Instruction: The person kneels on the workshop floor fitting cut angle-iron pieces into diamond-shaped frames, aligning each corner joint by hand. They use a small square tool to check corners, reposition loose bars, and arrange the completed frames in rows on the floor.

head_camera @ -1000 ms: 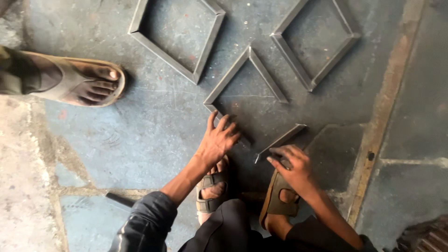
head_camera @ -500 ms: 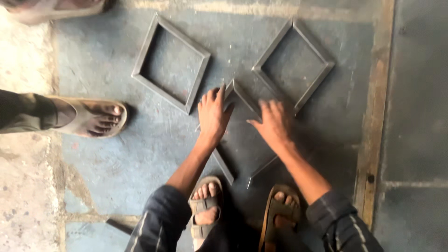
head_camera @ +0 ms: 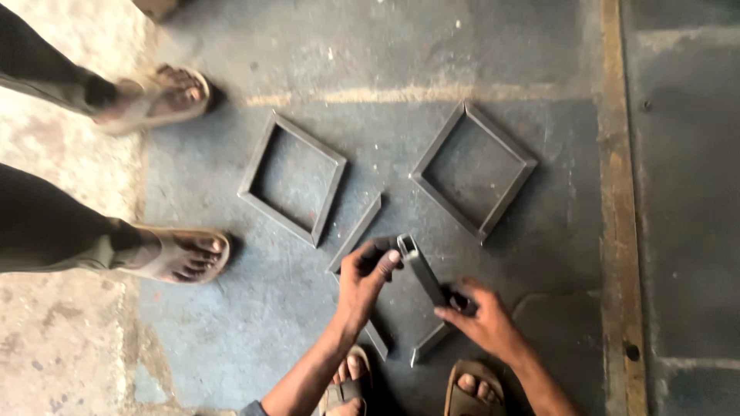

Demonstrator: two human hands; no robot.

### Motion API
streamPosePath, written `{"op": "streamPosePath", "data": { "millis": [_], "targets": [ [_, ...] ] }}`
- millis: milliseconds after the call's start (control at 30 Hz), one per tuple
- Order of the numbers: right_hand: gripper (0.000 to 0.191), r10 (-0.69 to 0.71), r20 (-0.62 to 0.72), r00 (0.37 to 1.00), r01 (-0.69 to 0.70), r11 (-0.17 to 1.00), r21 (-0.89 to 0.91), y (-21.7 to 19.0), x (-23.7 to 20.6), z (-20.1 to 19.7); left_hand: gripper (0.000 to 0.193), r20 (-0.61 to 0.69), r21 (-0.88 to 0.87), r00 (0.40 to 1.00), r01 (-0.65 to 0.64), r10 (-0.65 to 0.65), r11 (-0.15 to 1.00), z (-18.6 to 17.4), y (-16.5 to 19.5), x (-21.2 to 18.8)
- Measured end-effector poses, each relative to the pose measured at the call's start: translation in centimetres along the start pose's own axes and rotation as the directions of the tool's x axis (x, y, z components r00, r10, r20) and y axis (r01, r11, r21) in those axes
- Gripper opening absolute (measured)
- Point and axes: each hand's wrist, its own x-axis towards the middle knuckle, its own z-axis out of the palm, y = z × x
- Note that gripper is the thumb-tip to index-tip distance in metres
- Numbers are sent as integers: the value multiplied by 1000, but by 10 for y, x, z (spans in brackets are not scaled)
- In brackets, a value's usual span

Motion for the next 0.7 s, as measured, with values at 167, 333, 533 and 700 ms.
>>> {"op": "streamPosePath", "data": {
  "millis": [167, 333, 533, 700],
  "targets": [
    [37, -90, -45, 995, 86, 992, -88, -45, -7, -5, 24, 25, 81, 999, -34, 32, 996, 0, 28, -8],
    [35, -406, -175, 897, 279, 826, -490, -59, -16, 0, 30, -18, 177, 1000, 20, -17, 984, 2, 48, -32],
    [36, -449, -116, 886, 245, 666, -705, -54, -34, 6, 32, -42, 305, 985, 169, -165, 937, 4, 47, -43],
    [38, -468, -58, 882, 269, 601, -753, -47, -43, 9, 32, -8, 281, 985, 170, -175, 944, 0, 29, -41]
  ]
}}
